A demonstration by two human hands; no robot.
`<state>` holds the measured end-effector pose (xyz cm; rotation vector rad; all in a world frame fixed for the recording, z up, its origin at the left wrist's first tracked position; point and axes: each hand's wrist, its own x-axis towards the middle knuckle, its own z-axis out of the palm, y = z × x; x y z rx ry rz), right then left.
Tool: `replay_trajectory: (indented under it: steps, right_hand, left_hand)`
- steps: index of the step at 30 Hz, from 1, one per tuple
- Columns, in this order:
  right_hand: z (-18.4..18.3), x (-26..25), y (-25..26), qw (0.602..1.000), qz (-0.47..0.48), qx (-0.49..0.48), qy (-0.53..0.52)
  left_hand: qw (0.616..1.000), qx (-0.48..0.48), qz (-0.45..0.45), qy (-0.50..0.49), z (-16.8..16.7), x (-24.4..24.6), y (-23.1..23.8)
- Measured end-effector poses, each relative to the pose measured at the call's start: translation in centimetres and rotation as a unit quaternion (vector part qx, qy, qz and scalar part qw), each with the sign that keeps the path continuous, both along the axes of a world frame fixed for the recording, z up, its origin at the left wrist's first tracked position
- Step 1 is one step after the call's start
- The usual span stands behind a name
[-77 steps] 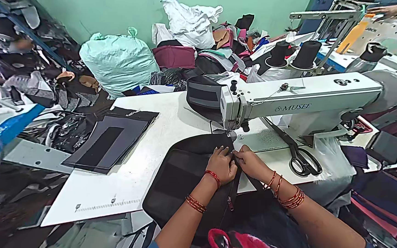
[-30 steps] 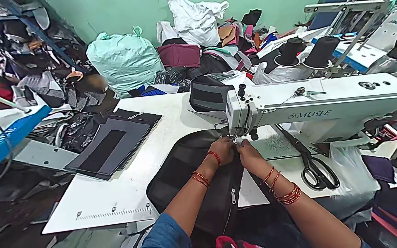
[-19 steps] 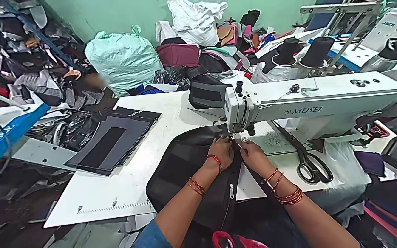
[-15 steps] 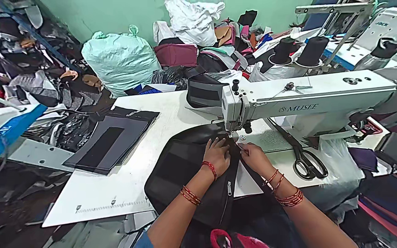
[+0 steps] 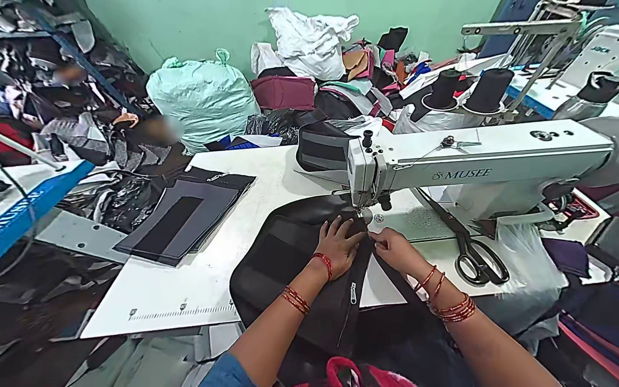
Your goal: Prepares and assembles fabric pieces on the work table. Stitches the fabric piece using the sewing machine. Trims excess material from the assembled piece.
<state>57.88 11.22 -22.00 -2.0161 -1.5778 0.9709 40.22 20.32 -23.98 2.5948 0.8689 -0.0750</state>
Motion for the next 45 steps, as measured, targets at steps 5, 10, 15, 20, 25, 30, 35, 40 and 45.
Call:
replay_trajectory:
  steps: [5,10,15,20,25,30,35,40,45]
  right_hand:
    - [-0.1,-1.3,-0.2,0.995,0.043,0.008,-0.090]
    - [-0.4,-1.6,-0.1,0.990,0.070,0.001,-0.122]
    - [-0.2,-2.2,0.1,0.988,0.064,-0.017,-0.137]
    - [-0.6,-2.5,0.4,0.988,0.048,-0.006,-0.146]
    - [0.0,-2.2,1.7,0.991,0.043,-0.020,-0.125]
    - [0.8,-2.1,3.8,0.985,0.049,-0.077,-0.144]
    - [0.5,-2.0,3.6,0.987,0.037,-0.055,-0.145]
    - [-1.5,-2.8,2.7,0.983,-0.018,0.034,-0.182]
    - [-3.5,-3.2,2.2,0.957,-0.045,0.139,-0.251]
  left_hand:
    - [1.000,-0.001,-0.024,-0.019,-0.1,-0.3,0.5]
    - [0.999,0.016,-0.028,-0.009,-0.1,-0.2,0.7]
    - [0.998,0.003,-0.051,-0.023,-0.1,-0.3,1.3]
    - [0.998,-0.009,-0.058,-0.021,0.0,-0.3,1.9]
    - [0.998,-0.011,-0.052,0.013,0.3,0.4,3.2]
    - [0.999,-0.002,-0.045,0.016,0.2,1.2,4.6]
    - [0.998,-0.009,-0.058,-0.004,-0.1,1.2,5.1]
    - [0.998,-0.012,-0.053,-0.016,0.1,1.1,4.8]
    - [0.997,-0.036,-0.055,-0.051,0.1,0.9,4.9]
